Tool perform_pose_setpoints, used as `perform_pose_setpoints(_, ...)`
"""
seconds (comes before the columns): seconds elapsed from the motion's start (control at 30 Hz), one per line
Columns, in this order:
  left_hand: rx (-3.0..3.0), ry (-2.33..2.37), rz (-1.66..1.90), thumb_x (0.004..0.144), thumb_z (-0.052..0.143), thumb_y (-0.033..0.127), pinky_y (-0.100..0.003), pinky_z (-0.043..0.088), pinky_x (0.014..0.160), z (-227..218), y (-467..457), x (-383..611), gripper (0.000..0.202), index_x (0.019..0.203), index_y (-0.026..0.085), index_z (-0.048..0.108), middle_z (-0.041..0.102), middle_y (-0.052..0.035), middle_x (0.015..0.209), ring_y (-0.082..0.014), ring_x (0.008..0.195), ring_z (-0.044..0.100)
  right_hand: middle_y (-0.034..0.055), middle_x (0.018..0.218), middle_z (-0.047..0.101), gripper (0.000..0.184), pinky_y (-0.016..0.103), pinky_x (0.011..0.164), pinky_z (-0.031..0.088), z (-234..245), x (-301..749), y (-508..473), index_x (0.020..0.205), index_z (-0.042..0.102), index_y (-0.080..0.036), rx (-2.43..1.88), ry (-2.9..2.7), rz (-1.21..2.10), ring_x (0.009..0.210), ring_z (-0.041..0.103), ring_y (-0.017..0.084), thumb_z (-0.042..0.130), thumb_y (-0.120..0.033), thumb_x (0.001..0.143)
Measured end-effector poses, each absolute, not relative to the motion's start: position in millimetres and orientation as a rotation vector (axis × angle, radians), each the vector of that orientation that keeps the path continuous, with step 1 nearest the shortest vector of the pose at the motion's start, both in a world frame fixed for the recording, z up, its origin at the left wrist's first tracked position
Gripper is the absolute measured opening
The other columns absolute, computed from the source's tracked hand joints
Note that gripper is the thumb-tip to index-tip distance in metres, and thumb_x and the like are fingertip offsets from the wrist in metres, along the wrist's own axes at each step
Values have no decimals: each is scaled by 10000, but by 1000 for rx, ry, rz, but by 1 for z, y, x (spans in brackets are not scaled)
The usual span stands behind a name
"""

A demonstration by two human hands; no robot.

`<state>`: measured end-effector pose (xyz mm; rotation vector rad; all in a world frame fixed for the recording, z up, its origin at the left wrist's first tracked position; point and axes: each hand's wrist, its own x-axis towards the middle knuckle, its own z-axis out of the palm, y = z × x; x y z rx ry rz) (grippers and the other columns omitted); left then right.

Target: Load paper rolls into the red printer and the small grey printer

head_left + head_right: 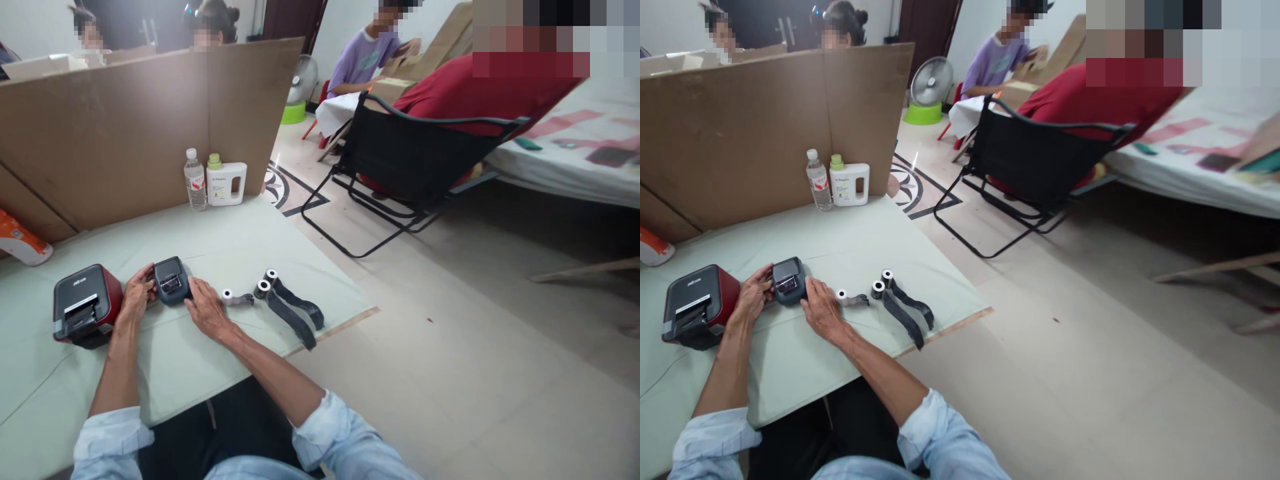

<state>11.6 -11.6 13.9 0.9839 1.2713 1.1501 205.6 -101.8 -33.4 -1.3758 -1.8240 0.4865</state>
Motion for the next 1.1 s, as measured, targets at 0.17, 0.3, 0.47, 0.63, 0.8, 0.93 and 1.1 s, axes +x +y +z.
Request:
perform_pose_setpoints(0.17, 995, 1257, 1151, 673, 602, -28, -150, 371, 369, 12, -12, 11, 734, 1379, 158, 680, 645, -176, 1454, -21, 494, 533, 220, 1483, 563, 615, 530, 1147, 467, -35, 205, -101, 1590, 409, -104, -1360, -1808, 471, 1339, 529, 320, 516, -198, 992)
perform_pose_setpoints(0.3, 1004, 1250, 1156, 674, 623, -14, -147, 414, 394, 10, -13, 10, 716, 1361, 171, 693, 650, -162, 1452, -19, 506, 539, 217, 1471, 576, 604, 532, 1153, 467, -38, 205, -100, 1575, 436, -103, -1349, -1790, 465, 1342, 534, 325, 521, -195, 984)
perform_pose_setpoints(0.47, 1017, 1209, 1161, 687, 667, 27, -166, 480, 428, 6, -15, 8, 680, 1349, 176, 697, 643, -160, 1452, -28, 527, 558, 225, 1454, 589, 593, 533, 1158, 471, -42, 205, -98, 1556, 468, -90, -1315, -1749, 481, 1330, 546, 329, 528, -185, 974)
perform_pose_setpoints(0.63, 1025, 1176, 1160, 695, 687, 28, -168, 491, 442, 4, -14, 10, 665, 1341, 183, 701, 640, -152, 1451, -28, 536, 558, 214, 1441, 599, 597, 539, 1175, 458, -44, 205, -96, 1571, 463, -116, -1288, -1687, 449, 1332, 544, 322, 502, -165, 978)
perform_pose_setpoints(0.8, 1020, 1193, 1145, 676, 690, 15, -177, 507, 439, 6, -14, 14, 666, 1321, 176, 706, 641, -156, 1448, -34, 539, 566, 213, 1441, 597, 596, 550, 1166, 463, -47, 204, -96, 1588, 445, -129, -1310, -1674, 441, 1326, 546, 324, 486, -190, 996)
perform_pose_setpoints(0.93, 1015, 1209, 1140, 671, 677, 9, -189, 520, 438, 9, -16, 15, 677, 1329, 163, 701, 607, -172, 1485, -35, 537, 574, 222, 1451, 585, 589, 544, 1170, 457, -49, 202, -96, 1587, 442, -111, -1329, -1675, 437, 1332, 541, 323, 482, -213, 1009)
perform_pose_setpoints(1.1, 1012, 1208, 1153, 659, 661, 2, -193, 515, 431, 11, -17, 16, 689, 1332, 148, 699, 625, -181, 1454, -35, 524, 573, 226, 1463, 587, 593, 563, 1165, 449, -49, 201, -97, 1588, 441, -111, -1333, -1673, 428, 1332, 540, 334, 478, -215, 1005)
